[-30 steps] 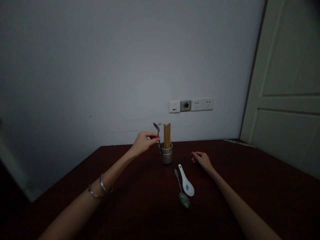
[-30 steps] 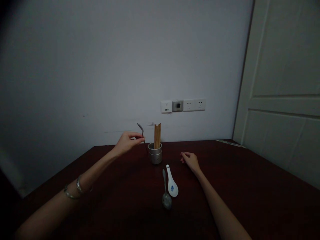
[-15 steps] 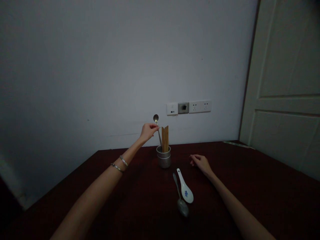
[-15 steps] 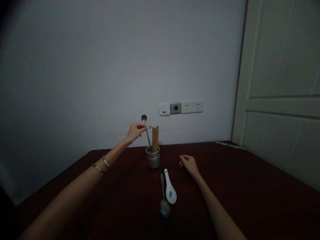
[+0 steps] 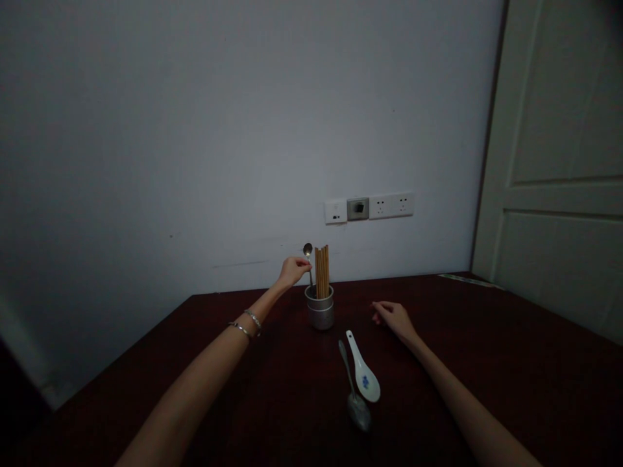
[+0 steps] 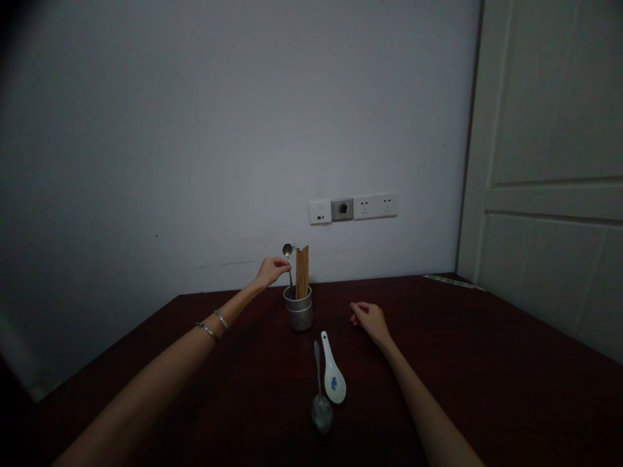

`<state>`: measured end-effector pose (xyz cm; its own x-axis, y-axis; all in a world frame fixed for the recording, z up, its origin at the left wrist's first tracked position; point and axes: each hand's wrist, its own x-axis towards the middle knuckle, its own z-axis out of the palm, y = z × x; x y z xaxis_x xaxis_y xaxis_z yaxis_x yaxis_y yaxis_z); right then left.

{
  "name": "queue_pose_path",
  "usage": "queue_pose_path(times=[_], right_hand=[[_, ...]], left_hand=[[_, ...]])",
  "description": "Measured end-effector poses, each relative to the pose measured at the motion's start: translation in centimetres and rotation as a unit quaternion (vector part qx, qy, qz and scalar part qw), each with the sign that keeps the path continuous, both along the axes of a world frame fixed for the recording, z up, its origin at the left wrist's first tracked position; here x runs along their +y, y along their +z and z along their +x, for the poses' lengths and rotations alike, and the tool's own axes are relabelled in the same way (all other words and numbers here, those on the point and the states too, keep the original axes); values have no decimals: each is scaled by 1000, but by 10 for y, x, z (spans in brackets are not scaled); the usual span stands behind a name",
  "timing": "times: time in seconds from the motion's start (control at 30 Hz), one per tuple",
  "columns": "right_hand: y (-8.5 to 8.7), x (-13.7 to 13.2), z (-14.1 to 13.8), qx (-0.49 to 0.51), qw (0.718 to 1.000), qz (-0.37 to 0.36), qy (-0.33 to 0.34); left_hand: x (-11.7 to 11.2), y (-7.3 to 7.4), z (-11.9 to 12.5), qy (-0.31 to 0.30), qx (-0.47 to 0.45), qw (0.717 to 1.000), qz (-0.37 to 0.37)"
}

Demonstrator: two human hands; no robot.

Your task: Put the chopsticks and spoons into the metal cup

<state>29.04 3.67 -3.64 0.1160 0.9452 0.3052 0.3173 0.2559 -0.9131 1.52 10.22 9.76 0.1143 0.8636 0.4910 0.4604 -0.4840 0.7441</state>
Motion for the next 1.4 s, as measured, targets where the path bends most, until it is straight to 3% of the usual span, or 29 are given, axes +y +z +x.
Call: queue_pose_path(times=[0.2,0.67,1.4], right_hand=[[1,0,0,-16,1000,0,2],[0,1,2,-30,1000,0,5],[1,0,2,-28,1000,-12,-2]], left_hand=[[-5,-15,1,-14,8,999,-27],[1,-44,2,37,4,998,-51],[0,-53,0,34,4,998,-61]])
